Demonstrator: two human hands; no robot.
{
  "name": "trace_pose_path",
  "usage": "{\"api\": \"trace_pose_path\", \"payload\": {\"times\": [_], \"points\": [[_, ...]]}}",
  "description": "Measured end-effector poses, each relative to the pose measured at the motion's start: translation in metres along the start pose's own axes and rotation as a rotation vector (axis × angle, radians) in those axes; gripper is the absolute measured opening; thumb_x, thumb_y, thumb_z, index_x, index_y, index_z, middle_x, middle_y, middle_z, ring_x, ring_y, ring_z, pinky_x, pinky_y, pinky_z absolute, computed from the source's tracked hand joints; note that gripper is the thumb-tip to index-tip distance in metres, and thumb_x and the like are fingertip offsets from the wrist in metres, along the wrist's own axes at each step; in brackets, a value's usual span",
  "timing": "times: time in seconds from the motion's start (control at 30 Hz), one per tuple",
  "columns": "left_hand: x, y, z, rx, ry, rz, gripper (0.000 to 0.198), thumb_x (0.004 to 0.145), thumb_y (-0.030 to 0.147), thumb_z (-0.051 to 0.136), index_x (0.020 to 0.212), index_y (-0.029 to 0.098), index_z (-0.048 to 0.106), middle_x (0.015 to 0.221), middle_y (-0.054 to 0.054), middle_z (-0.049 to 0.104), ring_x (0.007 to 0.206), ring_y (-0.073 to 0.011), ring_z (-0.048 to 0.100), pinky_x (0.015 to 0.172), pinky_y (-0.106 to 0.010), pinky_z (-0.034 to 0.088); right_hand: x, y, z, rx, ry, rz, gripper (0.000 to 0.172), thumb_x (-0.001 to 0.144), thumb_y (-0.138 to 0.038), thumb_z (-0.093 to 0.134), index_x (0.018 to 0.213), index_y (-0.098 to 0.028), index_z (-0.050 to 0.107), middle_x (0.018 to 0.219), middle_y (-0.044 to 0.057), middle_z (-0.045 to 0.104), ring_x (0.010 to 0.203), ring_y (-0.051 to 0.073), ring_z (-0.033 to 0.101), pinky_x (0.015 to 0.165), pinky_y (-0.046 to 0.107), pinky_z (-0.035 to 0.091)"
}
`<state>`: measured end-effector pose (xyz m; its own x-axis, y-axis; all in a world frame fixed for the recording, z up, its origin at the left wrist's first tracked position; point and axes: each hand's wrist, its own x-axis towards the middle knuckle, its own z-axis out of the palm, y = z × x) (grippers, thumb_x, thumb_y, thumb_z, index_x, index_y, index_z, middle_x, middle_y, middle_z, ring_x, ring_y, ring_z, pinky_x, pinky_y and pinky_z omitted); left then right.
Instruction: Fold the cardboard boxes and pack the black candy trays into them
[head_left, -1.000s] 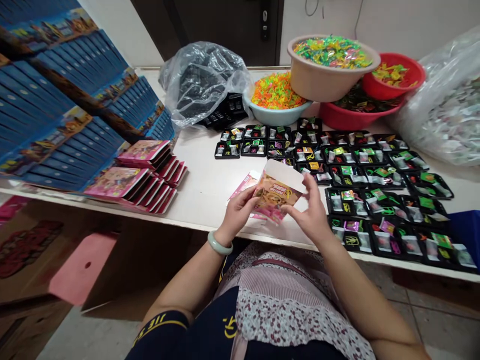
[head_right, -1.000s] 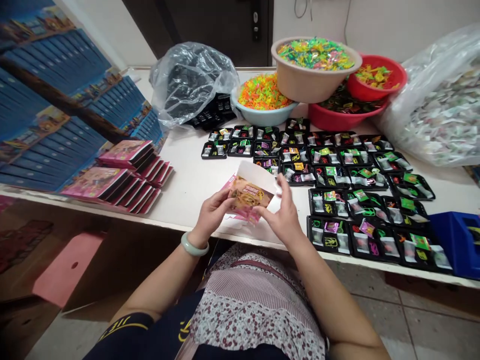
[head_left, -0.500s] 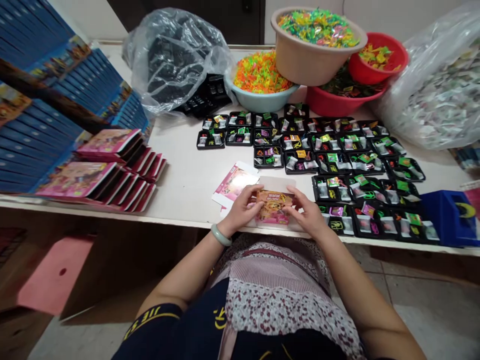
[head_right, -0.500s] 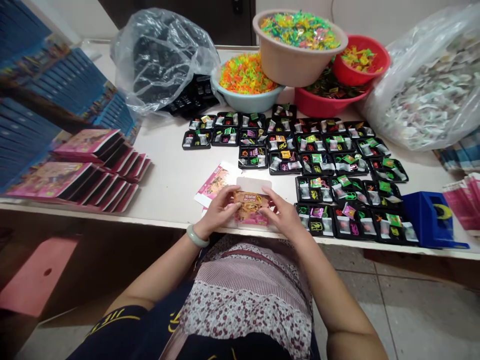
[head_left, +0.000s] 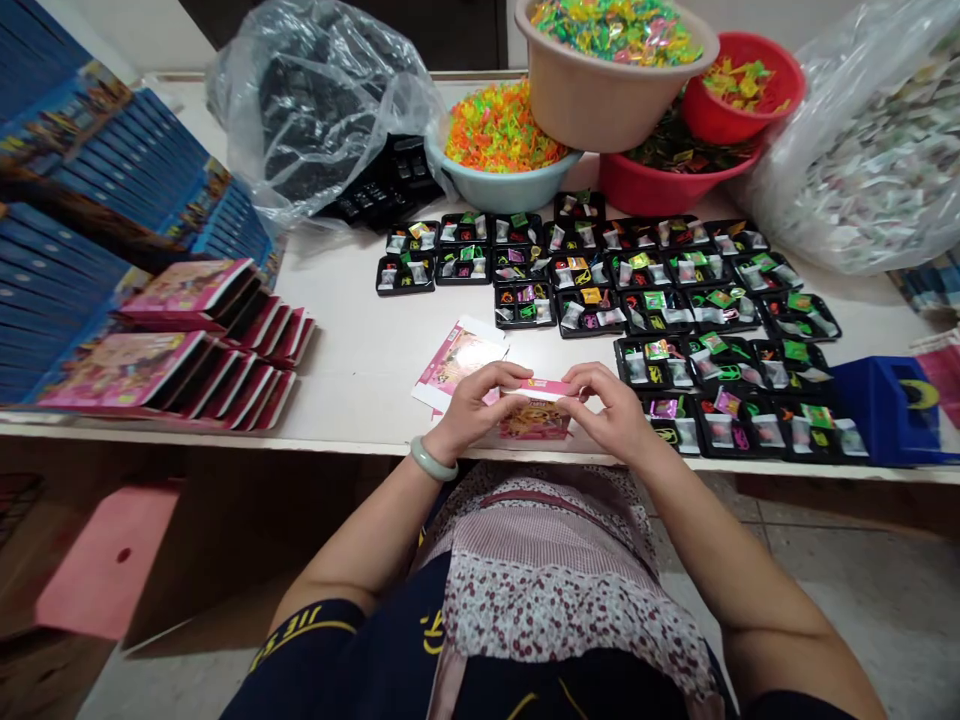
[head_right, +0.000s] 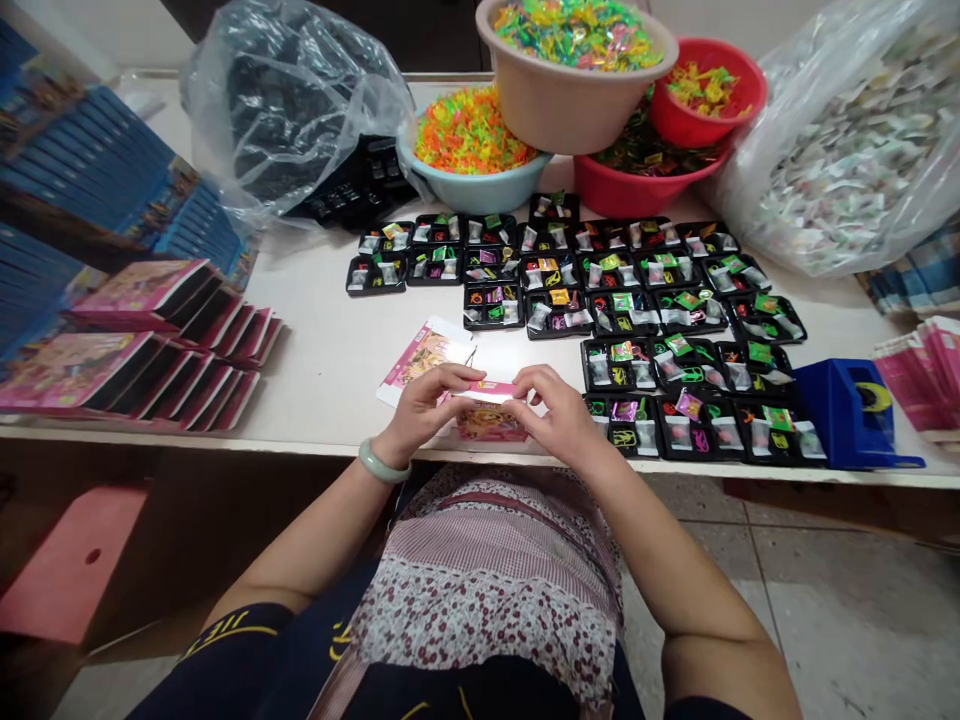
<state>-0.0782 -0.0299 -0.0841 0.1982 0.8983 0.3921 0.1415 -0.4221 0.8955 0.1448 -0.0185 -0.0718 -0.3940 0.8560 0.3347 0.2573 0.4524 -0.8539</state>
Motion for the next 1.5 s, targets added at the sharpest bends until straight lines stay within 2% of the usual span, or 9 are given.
{"api": "trace_pose_path", "payload": {"times": [0.2,0.43,0.63,0.73,0.9,1.07,1.17,1.3,1.5], "points": [[0.001,0.004,0.012,-0.015,0.120,-0.065,0.014,0.090,0.031,0.059,0.086,0.017,0.060,0.084,-0.003,0.061,0.079,-0.0145,0.059,0.074,-0.029,0.049,0.002,-0.008,0.009,0.024,0.098,0.129,0.009,0.090,-0.029,0.057,0.085,-0.022,0.059,0.084,0.002,0.063,0.075,0.015,0.062,0.061,0.026,0.053],[-0.011,-0.005,-0.008,-0.008,-0.140,0.047,0.014,0.087,0.023,0.063,0.101,0.021,0.065,0.109,-0.009,0.066,0.106,-0.0193,0.062,0.090,-0.037,0.051,-0.012,0.005,0.001,-0.123,-0.086,-0.191,0.014,0.091,-0.024,0.057,0.105,-0.025,0.059,0.107,0.007,0.062,0.099,0.019,0.061,0.080,0.034,0.055],[-0.003,-0.003,-0.007,0.047,0.022,-0.136,0.025,0.081,0.030,0.070,0.103,0.020,0.065,0.096,-0.005,0.067,0.086,-0.0159,0.064,0.072,-0.027,0.055,-0.014,0.000,0.005,-0.159,-0.030,-0.122,0.024,0.092,-0.026,0.053,0.117,-0.025,0.054,0.120,0.011,0.059,0.112,0.021,0.057,0.087,0.037,0.053],[0.008,-0.001,0.000,0.130,0.188,-0.102,0.013,0.079,0.024,0.071,0.091,0.022,0.068,0.089,-0.002,0.067,0.082,-0.0161,0.064,0.074,-0.031,0.055,-0.028,0.008,-0.039,-0.139,0.070,0.020,0.049,0.088,-0.033,0.060,0.133,-0.025,0.044,0.135,0.012,0.051,0.117,0.021,0.055,0.087,0.035,0.053],[0.036,-0.001,0.016,0.149,0.482,0.074,0.027,0.062,0.015,0.079,0.083,0.028,0.070,0.086,0.003,0.069,0.087,-0.0226,0.066,0.087,-0.047,0.054,-0.096,0.044,-0.185,-0.665,0.602,0.436,0.021,0.088,-0.027,0.054,0.101,-0.017,0.065,0.102,0.011,0.065,0.090,0.022,0.062,0.085,0.039,0.051],[0.041,0.008,0.019,0.230,0.228,-0.125,0.020,0.064,0.024,0.076,0.080,0.036,0.070,0.092,0.003,0.068,0.093,-0.0287,0.065,0.090,-0.058,0.052,-0.141,0.062,-0.291,-1.024,0.679,0.907,0.027,0.088,-0.019,0.051,0.107,-0.011,0.068,0.123,0.021,0.056,0.114,0.031,0.055,0.099,0.046,0.041],[0.039,0.005,0.020,0.309,0.250,-0.184,0.017,0.066,0.029,0.075,0.078,0.038,0.069,0.092,0.005,0.068,0.093,-0.0302,0.065,0.086,-0.060,0.053,-0.143,0.069,-0.319,-0.956,0.597,1.046,0.019,0.085,-0.022,0.061,0.096,-0.011,0.072,0.129,0.023,0.053,0.116,0.035,0.055,0.101,0.047,0.040],[0.041,-0.003,0.025,0.336,0.231,-0.192,0.018,0.067,0.031,0.074,0.080,0.042,0.069,0.091,0.008,0.067,0.088,-0.0285,0.065,0.080,-0.058,0.055,-0.146,0.077,-0.341,-0.824,0.572,1.022,0.012,0.078,-0.021,0.069,0.087,-0.015,0.073,0.120,0.018,0.060,0.113,0.031,0.057,0.101,0.045,0.040],[0.042,-0.012,0.025,0.359,0.251,-0.173,0.017,0.065,0.034,0.075,0.078,0.044,0.070,0.086,0.008,0.068,0.080,-0.0269,0.064,0.074,-0.055,0.056,-0.161,0.087,-0.341,-0.492,0.652,0.954,0.010,0.079,-0.027,0.066,0.082,-0.017,0.065,0.085,0.004,0.068,0.085,0.019,0.065,0.081,0.036,0.055]]}}
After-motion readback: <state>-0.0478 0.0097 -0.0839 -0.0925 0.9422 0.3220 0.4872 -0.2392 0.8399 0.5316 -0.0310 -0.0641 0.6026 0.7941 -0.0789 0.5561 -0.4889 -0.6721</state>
